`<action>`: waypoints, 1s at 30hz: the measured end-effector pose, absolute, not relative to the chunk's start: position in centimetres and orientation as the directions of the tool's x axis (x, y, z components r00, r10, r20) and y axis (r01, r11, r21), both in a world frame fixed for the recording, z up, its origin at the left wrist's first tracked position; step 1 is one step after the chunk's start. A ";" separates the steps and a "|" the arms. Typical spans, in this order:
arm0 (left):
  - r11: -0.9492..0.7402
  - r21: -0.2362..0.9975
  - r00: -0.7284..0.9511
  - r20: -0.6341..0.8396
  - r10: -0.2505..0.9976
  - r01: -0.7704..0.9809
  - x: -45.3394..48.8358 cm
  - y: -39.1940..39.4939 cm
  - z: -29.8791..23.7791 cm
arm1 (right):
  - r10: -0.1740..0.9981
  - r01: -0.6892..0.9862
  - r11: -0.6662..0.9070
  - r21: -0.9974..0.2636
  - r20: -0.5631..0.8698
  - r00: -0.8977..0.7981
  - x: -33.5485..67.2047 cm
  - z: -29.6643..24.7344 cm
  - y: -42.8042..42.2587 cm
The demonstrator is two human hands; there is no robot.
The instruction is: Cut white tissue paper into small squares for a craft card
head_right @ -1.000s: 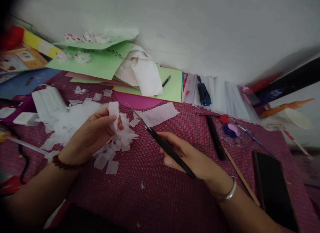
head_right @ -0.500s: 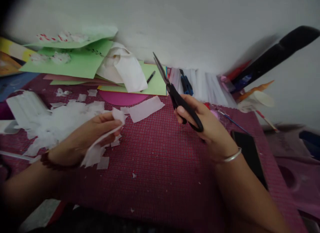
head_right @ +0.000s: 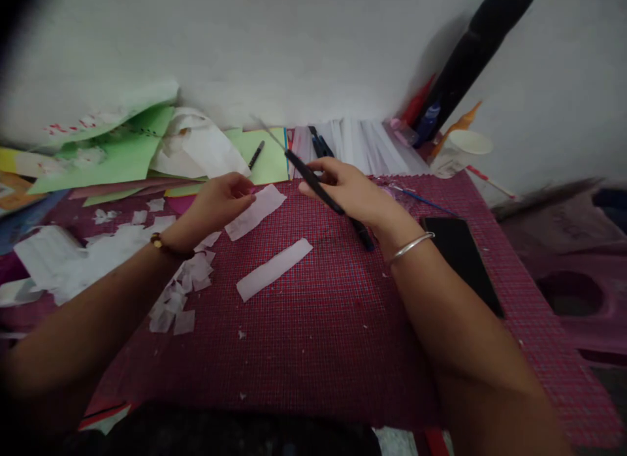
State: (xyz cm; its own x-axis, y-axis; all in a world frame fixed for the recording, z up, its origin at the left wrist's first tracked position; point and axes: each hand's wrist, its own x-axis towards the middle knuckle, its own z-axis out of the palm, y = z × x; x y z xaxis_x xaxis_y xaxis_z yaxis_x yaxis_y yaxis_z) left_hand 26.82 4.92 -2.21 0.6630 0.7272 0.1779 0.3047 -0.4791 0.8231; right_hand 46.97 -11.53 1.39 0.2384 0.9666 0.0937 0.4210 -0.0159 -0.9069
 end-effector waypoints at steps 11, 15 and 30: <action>-0.338 0.755 0.648 -0.148 0.747 0.562 27.8 7.6 -2.3 | 0.967 0.770 0.085 -0.633 -0.135 -0.218 49.0 -0.8 -12.1; 0.108 0.983 0.539 -0.173 0.824 0.149 25.1 6.8 0.8 | 0.984 0.843 0.141 -0.519 -0.017 -0.175 48.5 -2.6 -11.0; 0.329 0.823 0.480 -0.080 0.874 -0.462 20.1 -3.3 1.4 | 0.988 -0.368 0.014 -0.930 0.070 -0.139 33.9 -2.8 -9.5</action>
State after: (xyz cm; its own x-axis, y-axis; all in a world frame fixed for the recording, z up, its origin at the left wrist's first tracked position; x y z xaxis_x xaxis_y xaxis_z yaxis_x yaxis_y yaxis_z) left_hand 20.09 -3.28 1.39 0.4797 0.8738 -0.0802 -0.4624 0.3294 0.8232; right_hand 33.91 -9.53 -2.82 -0.1395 0.9878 0.0699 -0.3678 0.0139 -0.9298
